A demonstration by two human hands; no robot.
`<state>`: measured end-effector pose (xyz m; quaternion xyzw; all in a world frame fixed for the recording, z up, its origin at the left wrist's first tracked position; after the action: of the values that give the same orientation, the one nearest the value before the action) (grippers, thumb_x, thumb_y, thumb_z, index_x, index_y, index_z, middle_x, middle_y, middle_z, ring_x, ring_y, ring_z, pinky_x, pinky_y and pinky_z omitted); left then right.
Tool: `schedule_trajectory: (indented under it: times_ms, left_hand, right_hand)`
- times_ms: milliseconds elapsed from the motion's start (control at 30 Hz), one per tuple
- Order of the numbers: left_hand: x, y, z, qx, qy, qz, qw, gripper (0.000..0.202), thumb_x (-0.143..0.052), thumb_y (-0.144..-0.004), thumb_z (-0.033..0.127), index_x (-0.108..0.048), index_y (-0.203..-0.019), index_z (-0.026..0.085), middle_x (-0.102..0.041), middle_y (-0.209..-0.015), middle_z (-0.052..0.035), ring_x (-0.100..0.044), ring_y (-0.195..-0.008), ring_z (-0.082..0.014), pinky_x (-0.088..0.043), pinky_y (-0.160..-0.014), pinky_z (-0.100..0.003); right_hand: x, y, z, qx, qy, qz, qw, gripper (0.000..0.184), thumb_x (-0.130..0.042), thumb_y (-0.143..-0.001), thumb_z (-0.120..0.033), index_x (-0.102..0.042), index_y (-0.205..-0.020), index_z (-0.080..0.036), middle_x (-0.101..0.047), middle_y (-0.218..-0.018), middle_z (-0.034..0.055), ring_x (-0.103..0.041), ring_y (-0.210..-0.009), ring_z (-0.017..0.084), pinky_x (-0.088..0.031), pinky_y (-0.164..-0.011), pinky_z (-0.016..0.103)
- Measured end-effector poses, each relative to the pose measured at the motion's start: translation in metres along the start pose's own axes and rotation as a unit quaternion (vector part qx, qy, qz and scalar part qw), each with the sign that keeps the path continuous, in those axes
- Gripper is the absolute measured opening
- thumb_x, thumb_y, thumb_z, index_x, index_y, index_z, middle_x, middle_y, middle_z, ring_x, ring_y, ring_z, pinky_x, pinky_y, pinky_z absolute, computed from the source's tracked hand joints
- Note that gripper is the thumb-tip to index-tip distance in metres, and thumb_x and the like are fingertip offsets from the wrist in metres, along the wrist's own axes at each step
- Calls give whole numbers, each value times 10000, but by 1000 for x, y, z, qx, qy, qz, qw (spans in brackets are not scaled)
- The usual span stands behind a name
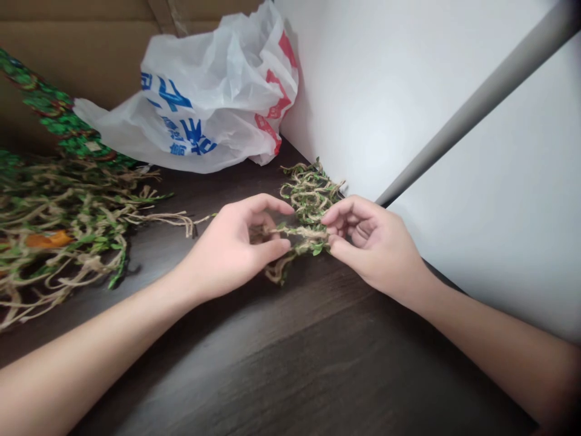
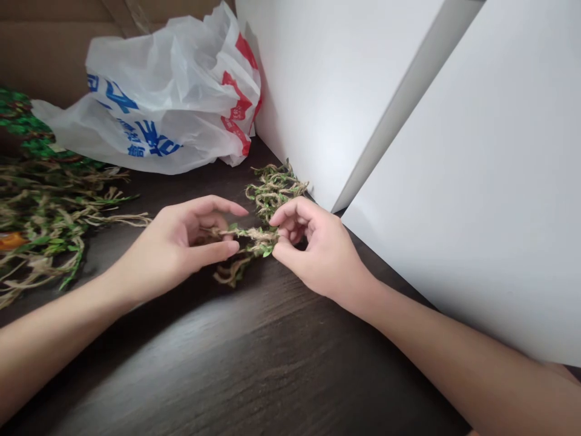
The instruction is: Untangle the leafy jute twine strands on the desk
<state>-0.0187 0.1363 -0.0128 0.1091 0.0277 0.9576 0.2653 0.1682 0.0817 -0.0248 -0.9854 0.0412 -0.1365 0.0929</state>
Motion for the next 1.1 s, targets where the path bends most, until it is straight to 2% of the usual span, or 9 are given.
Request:
schedule_trajectory:
  times_ms: [100, 200, 367, 567, 667, 800, 867, 967, 1100]
  left_hand:
    - [9, 3, 6, -84, -127, 115, 982, 226, -831, -779, 169, -805, -1000, 209, -708, -750, -12, -583, -654, -148, -443, -633, -244]
    - [12, 2, 2, -81, -65, 160, 982, 77, -830, -797, 220, -788, -855, 192, -702, -717, -18, -564, -621, -142, -414, -589, -244]
    - [-4, -5, -14, 44, 96, 47, 993, 400, -772, -866, 376, -564, -575, 196, -501, -475, 30, -391, -397, -82, -296, -424, -224]
    - [-14, 9, -19, 211, -66, -146, 964, 501, -703, -880, 561, -675, -557, 179, -530, -391, -39, -351, -334, -96, -197, -346, -215]
    - [-13, 13, -9, 193, -91, -234, 949, 380, -764, -846, 500, -754, -644, 178, -627, -494, -51, -358, -369, -91, -215, -360, -217]
    - [-10, 8, 9, 73, 83, -240, 964, 396, -780, -856, 421, -701, -553, 178, -693, -659, -88, -577, -582, -157, -461, -547, -259]
    - [-9, 7, 8, 74, 160, -242, 954, 454, -738, -900, 442, -650, -543, 175, -713, -717, -110, -636, -619, -182, -503, -574, -282]
    - [-10, 8, -3, 138, 186, -266, 936, 438, -655, -967, 475, -654, -653, 170, -707, -686, -98, -514, -391, -110, -311, -357, -220]
    - [-6, 3, -15, 164, 123, -309, 929, 437, -598, -1015, 472, -711, -750, 144, -710, -627, -90, -386, -312, -47, -184, -322, -174]
  right_hand:
    - [-1, 1, -2, -1, 5, -2, 1000, 236, -667, -761, -49, -646, -924, -219, -638, -843, -10, -591, -755, 146, -488, -716, 310]
    - [-2, 1, -2, -2, 15, 2, 1000, 233, -667, -755, -55, -647, -920, -219, -640, -843, -7, -592, -748, 149, -491, -711, 314]
    - [-1, 1, -4, 20, 46, 6, 999, 240, -660, -761, -51, -642, -922, -227, -648, -842, -6, -601, -750, 155, -505, -719, 320]
    - [7, -1, -3, 43, 117, 19, 992, 253, -663, -785, -52, -653, -953, -241, -663, -867, -7, -615, -775, 163, -504, -734, 326]
    - [16, -4, -3, 45, 117, 56, 990, 254, -667, -770, -44, -657, -925, -246, -654, -850, -9, -604, -762, 166, -494, -728, 335]
    - [19, -8, 0, 20, 35, 82, 996, 264, -689, -731, -23, -676, -881, -239, -654, -822, -14, -602, -749, 158, -487, -695, 316]
    - [19, -10, 5, -18, -65, 97, 993, 249, -687, -725, -22, -689, -859, -231, -652, -802, -20, -606, -733, 142, -497, -683, 292]
    - [17, -11, 11, -86, -240, 108, 961, 200, -664, -743, -41, -668, -829, -221, -654, -785, -27, -628, -730, 126, -537, -707, 271]
    - [8, -9, 12, -156, -374, 69, 912, 221, -648, -753, -51, -630, -883, -228, -607, -741, -56, -642, -686, 111, -543, -677, 243]
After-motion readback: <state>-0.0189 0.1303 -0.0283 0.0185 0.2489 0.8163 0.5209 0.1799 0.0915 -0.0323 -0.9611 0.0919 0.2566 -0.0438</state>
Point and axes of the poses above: each hand's wrist, its own y-axis away from the middle knuckle, its own x-axis out of the back of the hand, z = x × y, the point moved 6 cm from there along -y, towards the middle knuckle
